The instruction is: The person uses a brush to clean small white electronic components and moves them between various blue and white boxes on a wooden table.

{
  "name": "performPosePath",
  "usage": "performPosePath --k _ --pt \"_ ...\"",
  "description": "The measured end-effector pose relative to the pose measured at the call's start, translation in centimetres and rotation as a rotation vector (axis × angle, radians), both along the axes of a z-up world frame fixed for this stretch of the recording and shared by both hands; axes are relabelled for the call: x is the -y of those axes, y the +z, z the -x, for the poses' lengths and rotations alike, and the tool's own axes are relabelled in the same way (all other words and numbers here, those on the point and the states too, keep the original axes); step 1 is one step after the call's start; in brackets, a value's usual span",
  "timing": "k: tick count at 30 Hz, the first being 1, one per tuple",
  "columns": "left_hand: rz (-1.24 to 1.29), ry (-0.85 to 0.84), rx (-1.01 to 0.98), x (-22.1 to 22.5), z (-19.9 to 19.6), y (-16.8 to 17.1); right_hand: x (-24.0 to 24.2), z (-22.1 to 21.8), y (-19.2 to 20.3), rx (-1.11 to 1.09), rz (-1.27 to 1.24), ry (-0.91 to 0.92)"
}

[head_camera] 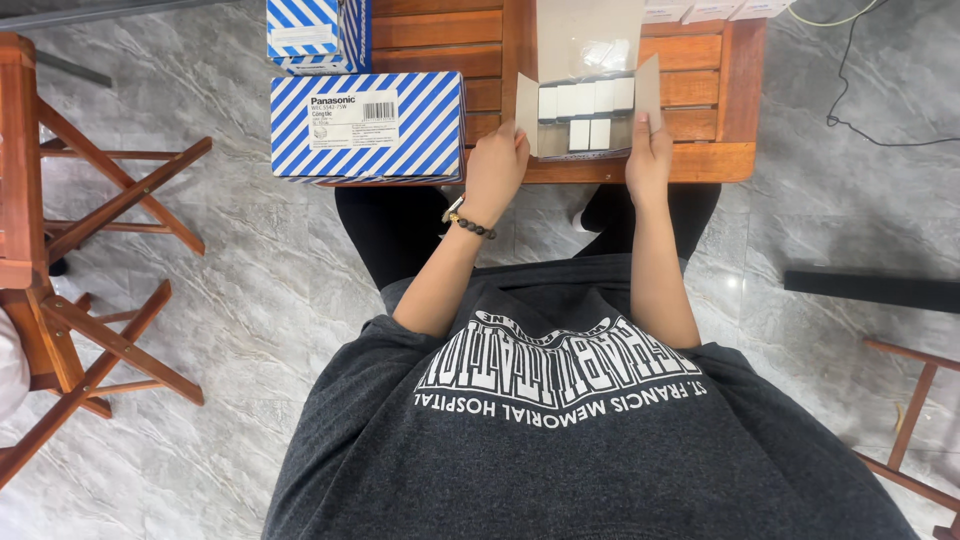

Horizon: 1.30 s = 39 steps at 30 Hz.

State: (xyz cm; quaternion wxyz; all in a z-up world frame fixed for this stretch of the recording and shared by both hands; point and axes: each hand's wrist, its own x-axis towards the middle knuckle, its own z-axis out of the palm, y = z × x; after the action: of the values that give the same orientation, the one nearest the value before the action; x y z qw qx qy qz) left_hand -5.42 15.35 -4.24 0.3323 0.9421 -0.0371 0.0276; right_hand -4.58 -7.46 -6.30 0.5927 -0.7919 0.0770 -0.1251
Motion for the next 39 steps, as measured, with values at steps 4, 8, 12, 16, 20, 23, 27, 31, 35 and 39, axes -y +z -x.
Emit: performPosePath --k 4,8,12,16,20,23,27,31,35,39 --pt "0.078 -0.006 0.011 0.2 -0.1 -0.1 0.5 -0.2 -2.1 0.007 -0.009 -0.015" --pt "0.162 -0.005 0.012 0.4 -0.4 -0.2 0.5 0.0 -1.4 0.027 -0.069 -0.039" --pt "0.159 -0.018 0.013 0.2 -0.4 0.1 0.8 0.2 -1.5 0.049 -0.117 -0.011" --pt "0.165 -0.013 0.003 0.0 -0.3 0.4 1.0 0.0 -1.3 0.053 -0.185 0.003" --pt "0.144 0.008 0.001 -0.6 -0.5 1.7 1.1 -0.6 -2.0 0.066 -0.243 0.044" --pt "0.127 0.036 -0.029 -1.2 -0.5 1.7 0.3 -1.1 -3.9 0.073 -0.272 0.036" --pt "0.137 0.058 -0.031 -2.0 -0.2 2.1 -1.8 -0.8 -4.3 0.001 -0.189 -0.005" --pt "0.152 0.108 -0.054 -2.4 0.0 0.8 -1.7 -0.5 -5.2 0.002 -0.270 0.045" --pt "0.242 0.156 0.031 -2.1 1.4 1.0 -1.2 0.4 -4.0 0.130 -0.329 0.198" --pt "0.296 0.123 0.080 -1.2 3.1 2.3 -1.0 0.9 -0.8 0.275 -0.596 0.347"
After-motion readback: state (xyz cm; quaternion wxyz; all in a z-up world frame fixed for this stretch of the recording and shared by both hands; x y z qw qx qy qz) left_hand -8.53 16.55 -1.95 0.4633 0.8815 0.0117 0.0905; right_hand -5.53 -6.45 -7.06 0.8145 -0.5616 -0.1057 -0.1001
